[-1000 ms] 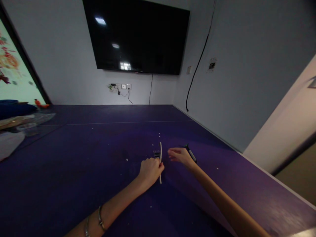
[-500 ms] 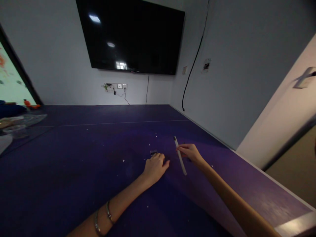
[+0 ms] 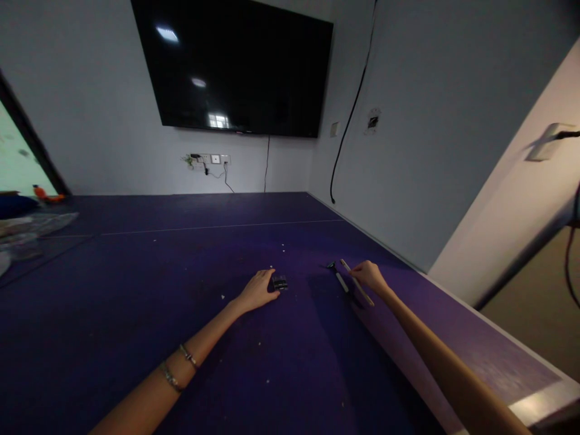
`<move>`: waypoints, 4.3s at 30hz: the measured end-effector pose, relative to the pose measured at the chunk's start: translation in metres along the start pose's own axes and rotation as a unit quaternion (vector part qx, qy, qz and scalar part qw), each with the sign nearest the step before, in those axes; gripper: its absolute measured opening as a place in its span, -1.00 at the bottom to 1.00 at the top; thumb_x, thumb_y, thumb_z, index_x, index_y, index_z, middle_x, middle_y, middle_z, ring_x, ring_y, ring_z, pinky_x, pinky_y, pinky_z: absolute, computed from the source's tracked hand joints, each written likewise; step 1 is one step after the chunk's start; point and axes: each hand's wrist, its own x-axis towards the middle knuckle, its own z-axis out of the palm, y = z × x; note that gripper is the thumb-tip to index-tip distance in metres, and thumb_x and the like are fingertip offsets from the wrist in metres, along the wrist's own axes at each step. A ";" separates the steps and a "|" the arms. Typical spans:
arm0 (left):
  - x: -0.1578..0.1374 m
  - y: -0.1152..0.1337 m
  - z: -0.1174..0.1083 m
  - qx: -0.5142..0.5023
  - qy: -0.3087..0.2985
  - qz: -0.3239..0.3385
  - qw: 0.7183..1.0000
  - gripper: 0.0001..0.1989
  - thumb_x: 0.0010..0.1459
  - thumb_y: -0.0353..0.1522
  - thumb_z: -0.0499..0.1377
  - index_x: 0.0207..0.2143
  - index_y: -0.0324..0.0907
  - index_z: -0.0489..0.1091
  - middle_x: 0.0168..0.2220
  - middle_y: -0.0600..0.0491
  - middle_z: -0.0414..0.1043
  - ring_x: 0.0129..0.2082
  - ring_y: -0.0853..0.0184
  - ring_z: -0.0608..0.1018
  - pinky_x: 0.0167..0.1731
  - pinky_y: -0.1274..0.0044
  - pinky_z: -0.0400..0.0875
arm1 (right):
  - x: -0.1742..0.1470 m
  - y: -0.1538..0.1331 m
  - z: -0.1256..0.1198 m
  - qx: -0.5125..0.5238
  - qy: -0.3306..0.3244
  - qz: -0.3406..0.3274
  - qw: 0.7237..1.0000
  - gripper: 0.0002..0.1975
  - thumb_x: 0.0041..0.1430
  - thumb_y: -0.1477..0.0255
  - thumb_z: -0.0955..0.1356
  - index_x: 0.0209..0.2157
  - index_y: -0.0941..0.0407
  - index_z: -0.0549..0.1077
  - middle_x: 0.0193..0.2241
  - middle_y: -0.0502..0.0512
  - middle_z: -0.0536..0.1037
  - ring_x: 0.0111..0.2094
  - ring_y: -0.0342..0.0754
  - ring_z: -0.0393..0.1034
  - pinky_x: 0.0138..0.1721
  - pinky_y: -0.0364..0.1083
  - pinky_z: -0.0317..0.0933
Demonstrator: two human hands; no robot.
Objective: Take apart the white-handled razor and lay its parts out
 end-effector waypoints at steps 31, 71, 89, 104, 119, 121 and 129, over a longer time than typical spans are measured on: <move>0.002 -0.003 0.015 -0.091 0.064 0.067 0.992 -0.45 -0.01 -0.32 0.18 0.07 -0.21 0.19 -0.02 -0.09 0.33 0.01 0.18 0.36 0.06 0.32 0.20 | -0.003 -0.034 -0.016 -0.008 0.002 -0.104 0.995 -0.67 0.01 0.24 0.32 -0.28 0.15 0.56 -0.34 0.16 0.59 -0.31 0.06 0.47 -0.34 -0.13 0.27; -0.027 0.026 0.011 -0.133 0.040 0.096 0.986 -0.45 0.14 -0.26 0.07 0.17 -0.17 0.05 0.15 -0.12 0.18 0.15 0.21 0.25 0.14 0.28 0.12 | 0.039 0.031 -0.054 -0.120 -0.201 -0.199 0.952 -0.43 -0.22 0.40 0.42 -0.06 0.19 0.40 -0.16 0.23 0.49 -0.17 0.08 0.38 -0.15 -0.04 0.26; -0.033 0.012 0.012 -0.114 0.020 0.082 0.990 -0.49 0.17 -0.25 0.02 0.16 -0.17 0.09 0.14 -0.10 0.21 0.13 0.25 0.27 0.13 0.34 0.14 | 0.047 0.046 -0.034 -0.108 -0.227 -0.182 0.951 -0.36 -0.24 0.50 0.38 0.02 0.11 0.35 -0.10 0.16 0.49 -0.15 0.07 0.40 -0.18 -0.06 0.28; -0.034 0.012 0.010 -0.112 0.014 0.081 0.990 -0.51 0.16 -0.26 0.02 0.15 -0.14 0.13 0.12 -0.08 0.23 0.12 0.24 0.29 0.12 0.33 0.15 | 0.041 0.040 -0.037 -0.080 -0.222 -0.166 0.957 -0.28 -0.27 0.52 0.38 0.07 0.14 0.32 -0.01 0.22 0.43 -0.07 0.12 0.37 -0.12 -0.04 0.29; -0.026 -0.034 0.002 -0.042 0.084 0.029 0.995 -0.55 0.15 -0.29 0.01 0.10 -0.18 0.17 0.13 -0.10 0.22 0.16 0.20 0.23 0.13 0.29 0.11 | 0.048 0.005 -0.028 -0.045 -0.054 -0.232 0.970 -0.59 0.02 0.41 0.28 -0.05 0.14 0.40 -0.17 0.20 0.53 -0.30 0.03 0.46 -0.21 -0.03 0.31; -0.026 -0.050 -0.002 -0.019 0.099 0.006 0.995 -0.54 0.14 -0.28 0.01 0.10 -0.20 0.17 0.14 -0.12 0.22 0.16 0.18 0.23 0.13 0.28 0.11 | 0.046 -0.012 -0.022 -0.034 -0.050 -0.256 0.965 -0.62 0.02 0.41 0.28 -0.08 0.14 0.42 -0.17 0.20 0.53 -0.28 0.04 0.46 -0.19 -0.02 0.31; -0.046 -0.105 -0.025 0.063 0.127 -0.082 0.986 -0.54 0.15 -0.28 -0.01 0.08 -0.26 0.17 0.12 -0.17 0.23 0.14 0.15 0.25 0.10 0.27 0.12 | 0.035 -0.073 0.020 0.003 -0.071 -0.333 0.940 -0.65 0.04 0.40 0.26 -0.12 0.14 0.46 -0.19 0.19 0.52 -0.23 0.06 0.44 -0.15 0.00 0.29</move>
